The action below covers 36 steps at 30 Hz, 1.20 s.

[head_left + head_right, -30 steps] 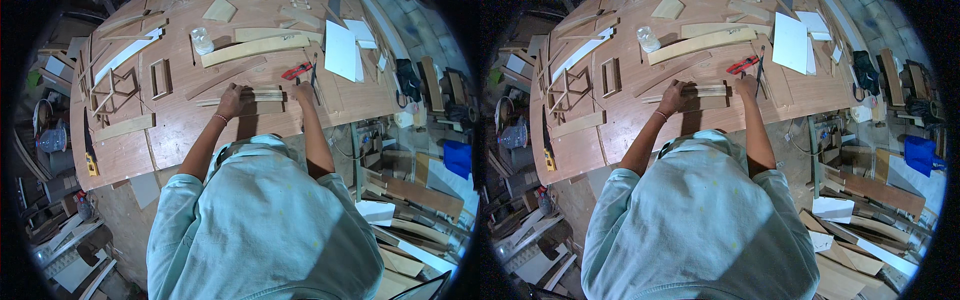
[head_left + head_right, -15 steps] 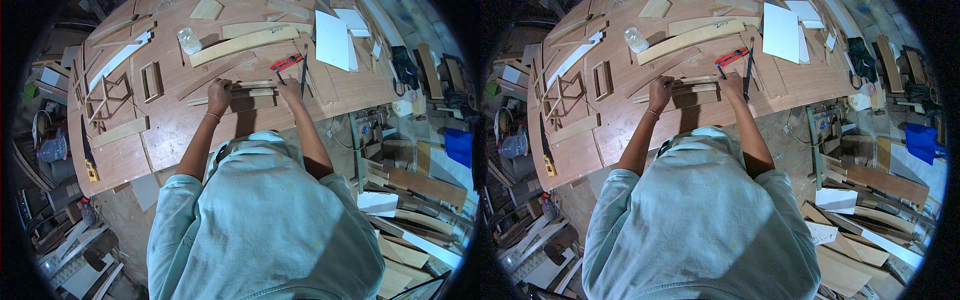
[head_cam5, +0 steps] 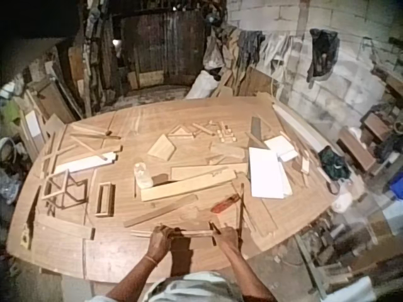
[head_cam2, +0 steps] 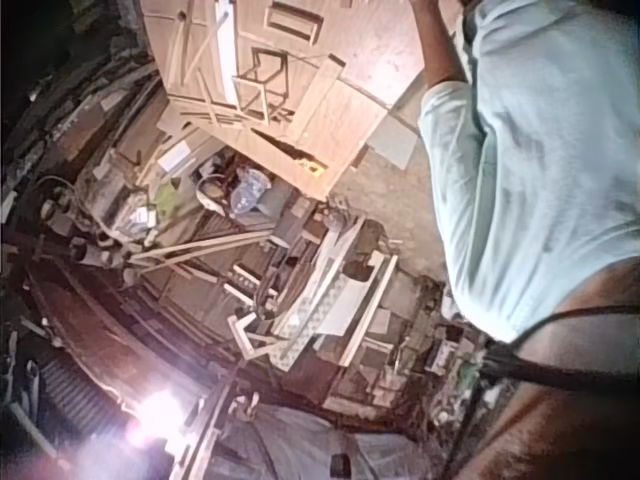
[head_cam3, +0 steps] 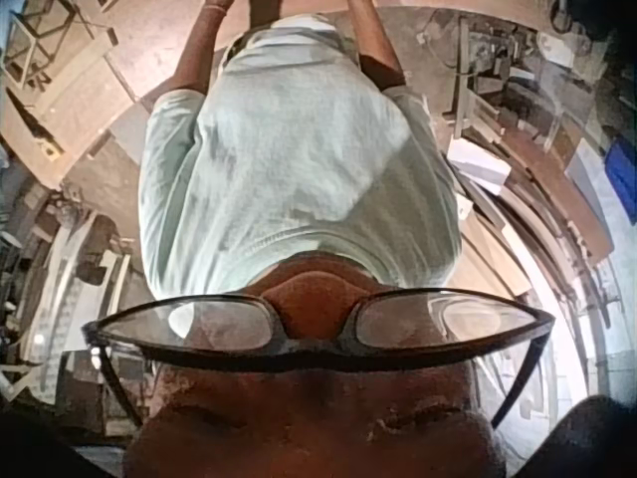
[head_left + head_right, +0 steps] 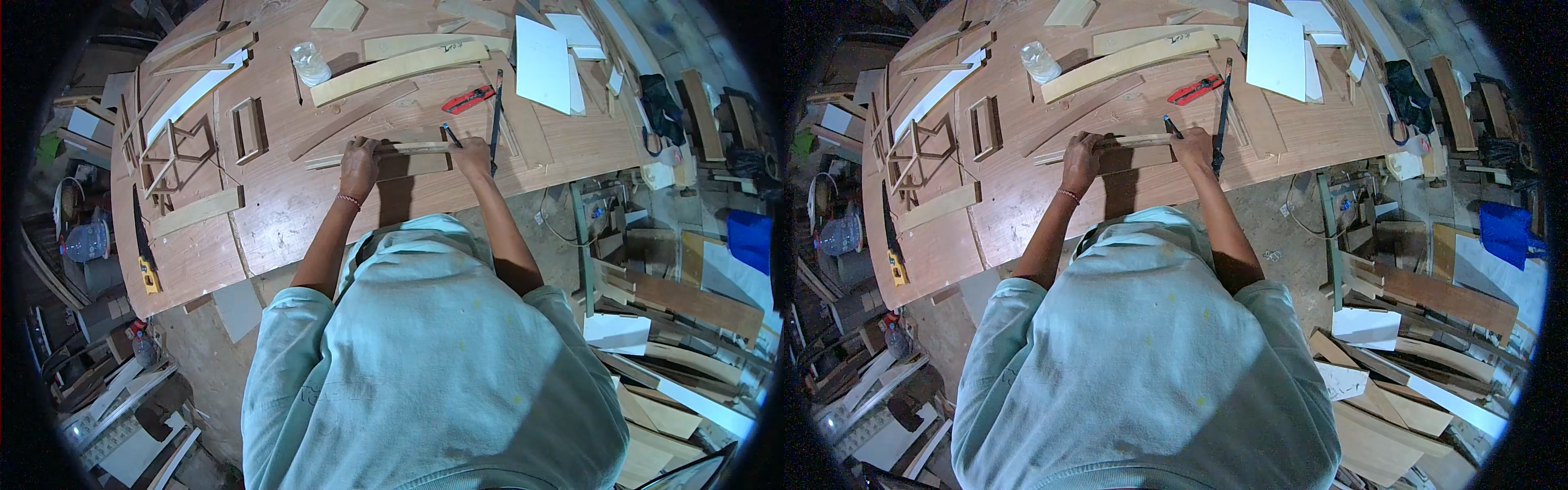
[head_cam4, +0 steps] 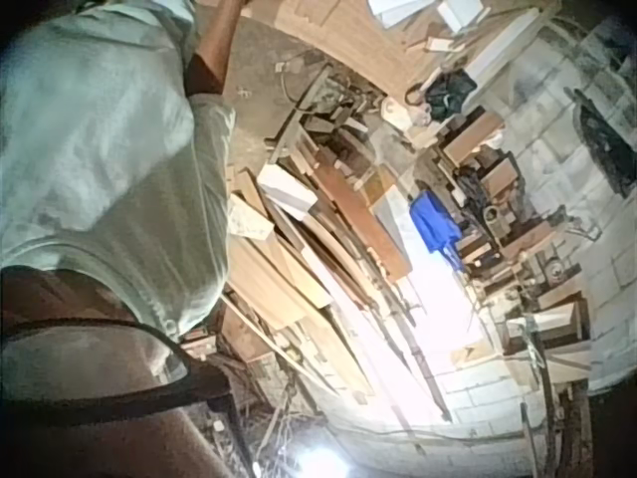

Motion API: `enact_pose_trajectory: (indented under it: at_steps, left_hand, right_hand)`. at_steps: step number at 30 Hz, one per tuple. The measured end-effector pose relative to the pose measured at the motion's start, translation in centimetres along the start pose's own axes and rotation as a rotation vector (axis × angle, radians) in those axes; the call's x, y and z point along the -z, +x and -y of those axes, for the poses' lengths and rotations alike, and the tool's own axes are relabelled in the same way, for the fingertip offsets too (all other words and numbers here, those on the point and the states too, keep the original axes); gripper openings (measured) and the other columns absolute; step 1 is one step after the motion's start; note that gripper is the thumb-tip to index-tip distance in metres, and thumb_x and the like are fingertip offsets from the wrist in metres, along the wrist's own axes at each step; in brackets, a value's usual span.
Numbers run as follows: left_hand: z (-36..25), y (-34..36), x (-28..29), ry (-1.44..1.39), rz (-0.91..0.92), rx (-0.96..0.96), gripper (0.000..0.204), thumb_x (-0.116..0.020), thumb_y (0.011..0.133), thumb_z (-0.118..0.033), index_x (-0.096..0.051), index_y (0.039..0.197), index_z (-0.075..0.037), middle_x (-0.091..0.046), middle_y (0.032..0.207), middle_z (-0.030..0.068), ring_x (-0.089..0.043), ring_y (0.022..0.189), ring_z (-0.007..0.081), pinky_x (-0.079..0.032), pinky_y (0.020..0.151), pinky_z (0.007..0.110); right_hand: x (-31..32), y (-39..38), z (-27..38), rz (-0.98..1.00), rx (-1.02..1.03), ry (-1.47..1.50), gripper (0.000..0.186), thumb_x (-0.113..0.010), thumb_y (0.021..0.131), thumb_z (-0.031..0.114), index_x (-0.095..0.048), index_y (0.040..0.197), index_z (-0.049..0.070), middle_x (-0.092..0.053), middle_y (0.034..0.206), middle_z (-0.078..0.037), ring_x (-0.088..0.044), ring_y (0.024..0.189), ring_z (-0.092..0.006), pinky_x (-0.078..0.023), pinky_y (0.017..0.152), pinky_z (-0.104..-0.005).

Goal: Assembling small wooden frames using glue and cutting wood with a handsaw.

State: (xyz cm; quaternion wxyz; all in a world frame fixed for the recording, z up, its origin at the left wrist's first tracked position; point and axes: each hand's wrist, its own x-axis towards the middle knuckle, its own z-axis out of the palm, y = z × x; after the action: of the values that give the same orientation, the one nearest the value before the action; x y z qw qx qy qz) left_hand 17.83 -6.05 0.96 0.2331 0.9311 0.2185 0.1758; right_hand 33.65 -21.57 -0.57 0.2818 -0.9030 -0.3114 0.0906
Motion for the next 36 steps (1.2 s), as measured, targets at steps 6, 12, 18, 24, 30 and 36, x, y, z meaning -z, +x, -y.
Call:
enact_pose_trajectory:
  at_steps: [6, 12, 18, 24, 30, 36]
  left_hand:
    - [0.6, -0.2, -0.5, 0.037, 0.023, -0.015, 0.022, -0.054, 0.061, -0.002, -0.054, 0.083, -0.003, -0.052, 0.083, 0.0133, -0.047, 0.080, 0.0296, -0.040, 0.071, 0.036]
    - [0.4, -0.3, -0.2, 0.055, 0.031, -0.020, 0.024, -0.055, 0.061, -0.002, -0.053, 0.085, -0.003, -0.051, 0.082, 0.0127, -0.047, 0.080, 0.0291, -0.039, 0.073, 0.036]
    - [0.3, -0.1, 0.6, 0.024, 0.064, -0.075, 0.025, -0.054, 0.062, -0.002, -0.054, 0.087, -0.002, -0.053, 0.083, 0.0137, -0.048, 0.082, 0.0299, -0.038, 0.078, 0.035]
    - [0.4, -0.2, 0.2, 0.073, 0.054, -0.094, 0.022, -0.051, 0.064, 0.000, -0.053, 0.086, -0.001, -0.053, 0.082, 0.0149, -0.048, 0.083, 0.0297, -0.037, 0.080, 0.036]
    - [1.2, -0.1, -0.6, 0.050, 0.083, -0.148, 0.022, -0.049, 0.065, 0.001, -0.051, 0.087, 0.000, -0.051, 0.084, 0.0166, -0.047, 0.083, 0.0315, -0.039, 0.076, 0.037]
    - [1.1, -0.4, -0.4, 0.042, 0.097, -0.081, 0.025, -0.049, 0.065, 0.001, -0.048, 0.090, 0.000, -0.049, 0.087, 0.0181, -0.046, 0.083, 0.0320, -0.039, 0.074, 0.037]
  right_hand:
    - [-0.8, 0.2, -0.4, -0.015, -0.017, -0.038, 0.035, -0.055, 0.065, 0.031, -0.056, 0.060, -0.004, -0.053, 0.061, -0.021, -0.054, 0.062, -0.0309, -0.041, 0.060, -0.0354]
    - [0.7, 0.1, 1.0, 0.155, -0.117, -0.062, 0.034, -0.052, 0.067, 0.033, -0.060, 0.071, 0.000, -0.056, 0.075, -0.019, -0.053, 0.079, -0.0275, -0.041, 0.072, -0.0337]
    - [-0.6, 0.3, -0.2, -0.050, -0.002, -0.039, 0.035, -0.055, 0.065, 0.033, -0.056, 0.062, -0.002, -0.054, 0.067, -0.019, -0.053, 0.066, -0.0292, -0.041, 0.062, -0.0330]
    - [-1.2, 0.7, -0.7, 0.053, -0.124, 0.038, 0.031, -0.056, 0.065, 0.032, -0.058, 0.067, 0.001, -0.055, 0.070, -0.017, -0.054, 0.069, -0.0275, -0.041, 0.065, -0.0314]
    - [-1.7, 0.5, -1.4, -0.062, -0.077, 0.018, 0.032, -0.058, 0.065, 0.033, -0.058, 0.068, 0.002, -0.056, 0.069, -0.017, -0.055, 0.068, -0.0276, -0.042, 0.063, -0.0317]
    - [-0.1, 0.4, 0.4, 0.052, -0.058, 0.075, 0.024, -0.058, 0.068, 0.025, -0.059, 0.076, 0.003, -0.057, 0.069, -0.015, -0.056, 0.068, -0.0270, -0.042, 0.064, -0.0315]
